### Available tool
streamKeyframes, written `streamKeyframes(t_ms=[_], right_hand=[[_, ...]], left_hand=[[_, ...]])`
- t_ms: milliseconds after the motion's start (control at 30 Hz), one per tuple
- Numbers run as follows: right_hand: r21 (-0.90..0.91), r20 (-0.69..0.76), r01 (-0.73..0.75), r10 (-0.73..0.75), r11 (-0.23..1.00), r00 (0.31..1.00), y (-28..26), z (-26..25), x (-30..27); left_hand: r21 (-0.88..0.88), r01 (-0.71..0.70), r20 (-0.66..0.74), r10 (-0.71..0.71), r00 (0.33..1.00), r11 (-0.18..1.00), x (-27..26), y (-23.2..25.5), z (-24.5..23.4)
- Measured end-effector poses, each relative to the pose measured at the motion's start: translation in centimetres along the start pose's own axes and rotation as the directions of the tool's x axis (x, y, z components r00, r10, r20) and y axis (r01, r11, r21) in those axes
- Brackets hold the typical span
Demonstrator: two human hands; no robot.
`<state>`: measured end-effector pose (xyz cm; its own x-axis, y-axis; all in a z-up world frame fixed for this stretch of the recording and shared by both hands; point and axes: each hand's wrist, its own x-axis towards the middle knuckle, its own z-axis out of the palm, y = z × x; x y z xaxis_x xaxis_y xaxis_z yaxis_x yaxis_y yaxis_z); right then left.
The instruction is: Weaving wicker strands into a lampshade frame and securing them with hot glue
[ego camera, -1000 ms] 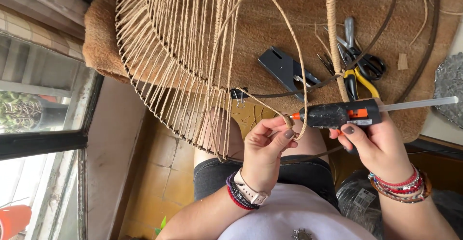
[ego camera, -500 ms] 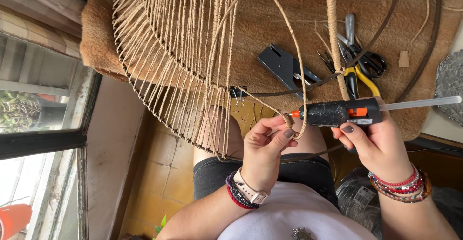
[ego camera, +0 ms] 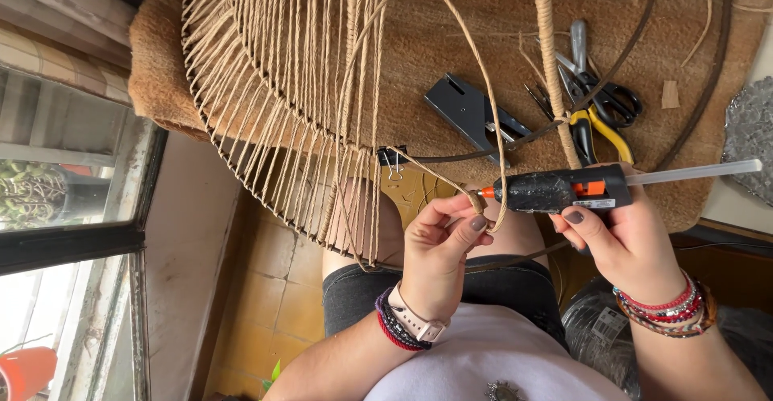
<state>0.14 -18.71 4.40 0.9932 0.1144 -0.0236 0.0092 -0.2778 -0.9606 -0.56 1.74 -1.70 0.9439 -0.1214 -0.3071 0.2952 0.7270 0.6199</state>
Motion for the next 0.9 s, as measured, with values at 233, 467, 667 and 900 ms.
streamKeyframes(t_ms=[233, 467, 667, 900], right_hand=[[0.042, -0.022, -0.05, 0.051, 0.998, 0.998, 1.4, -0.3, -0.9], [-0.054, -0.014, -0.037, 0.036, 0.998, 0.999, 0.8, -0.5, -1.0], [-0.16, 0.012, -0.018, 0.02, 0.987, 1.0, 0.6, -0.9, -1.1], [-0.106, -0.011, -0.056, 0.056, 0.993, 0.998, 1.1, -1.1, -1.4]], left_hand=[[-0.011, -0.011, -0.005, 0.011, 1.0, 1.0, 0.1, -0.2, -0.1], [0.0, -0.016, 0.007, 0.016, 1.0, 1.0, 0.1, -0.3, -0.2], [0.005, -0.013, 0.006, 0.013, 1.0, 1.0, 0.1, -0.3, -0.2], [-0.001, -0.018, -0.021, 0.018, 1.0, 1.0, 0.1, -0.5, -0.3]])
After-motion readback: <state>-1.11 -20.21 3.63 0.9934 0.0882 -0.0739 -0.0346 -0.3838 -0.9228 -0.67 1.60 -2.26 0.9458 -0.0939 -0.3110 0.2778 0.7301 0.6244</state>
